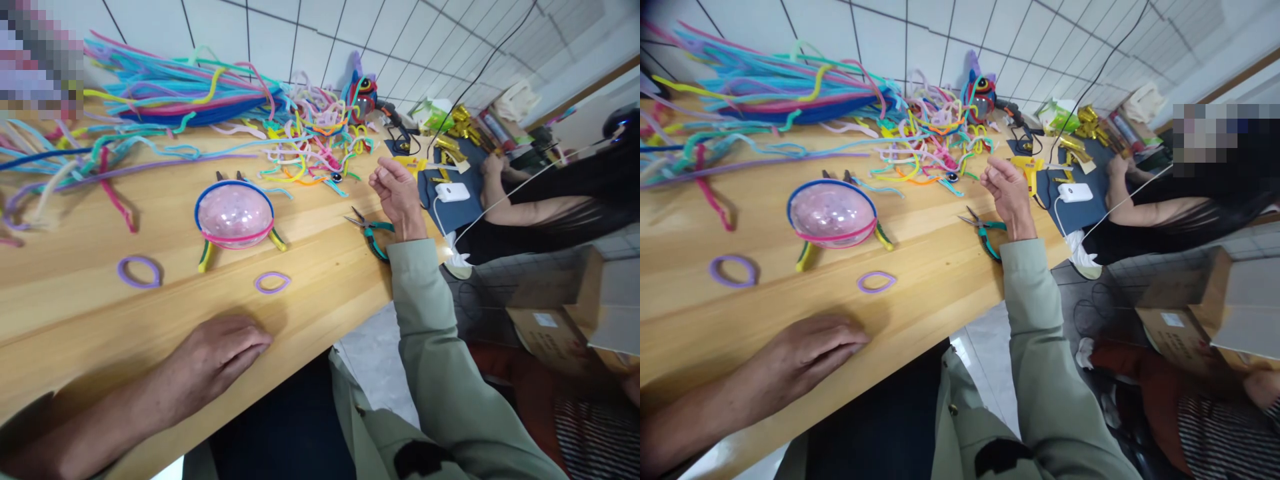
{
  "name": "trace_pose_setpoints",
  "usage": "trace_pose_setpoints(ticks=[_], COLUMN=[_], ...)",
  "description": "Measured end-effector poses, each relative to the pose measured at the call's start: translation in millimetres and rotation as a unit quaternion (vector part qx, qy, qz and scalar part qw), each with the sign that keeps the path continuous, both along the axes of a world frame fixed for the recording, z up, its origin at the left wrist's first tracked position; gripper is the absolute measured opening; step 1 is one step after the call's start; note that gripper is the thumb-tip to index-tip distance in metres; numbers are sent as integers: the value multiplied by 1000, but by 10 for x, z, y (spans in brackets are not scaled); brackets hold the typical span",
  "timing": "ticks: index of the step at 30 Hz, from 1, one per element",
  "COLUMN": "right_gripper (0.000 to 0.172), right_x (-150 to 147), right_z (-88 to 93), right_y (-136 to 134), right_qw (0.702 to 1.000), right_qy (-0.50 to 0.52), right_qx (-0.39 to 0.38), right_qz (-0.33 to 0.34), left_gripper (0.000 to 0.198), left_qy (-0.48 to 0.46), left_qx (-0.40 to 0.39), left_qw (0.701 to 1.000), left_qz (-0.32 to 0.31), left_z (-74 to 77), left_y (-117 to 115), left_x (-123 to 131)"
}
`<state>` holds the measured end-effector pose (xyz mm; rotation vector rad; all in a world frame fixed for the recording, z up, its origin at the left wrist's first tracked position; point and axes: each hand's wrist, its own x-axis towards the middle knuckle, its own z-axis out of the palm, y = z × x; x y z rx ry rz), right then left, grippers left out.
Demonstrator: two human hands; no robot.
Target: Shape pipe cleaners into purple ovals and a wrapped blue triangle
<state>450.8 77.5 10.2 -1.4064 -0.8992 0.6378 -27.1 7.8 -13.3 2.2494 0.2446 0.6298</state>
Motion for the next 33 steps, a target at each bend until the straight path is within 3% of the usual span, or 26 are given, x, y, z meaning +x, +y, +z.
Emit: trace_pose_setpoints(ticks=[5, 17, 33], right_gripper=[32, 23, 20], right_x=[-38, 7, 112], right_z=[9, -5, -60], right_y=[-6, -10, -4], right_qw=[1000, 1000, 999], right_qy=[8, 9, 33], right_qx=[1, -21, -28], right_qz=[5, -21, -3], left_gripper=[12, 14, 14], left_qy=[-4, 2, 2], left_qx=[-3, -11, -17], left_qw=[1000, 1000, 1000], left_qz=[-3, -4, -1], left_z=[13, -4, 3], left_y=[5, 5, 7], left_x=[6, -11, -3])
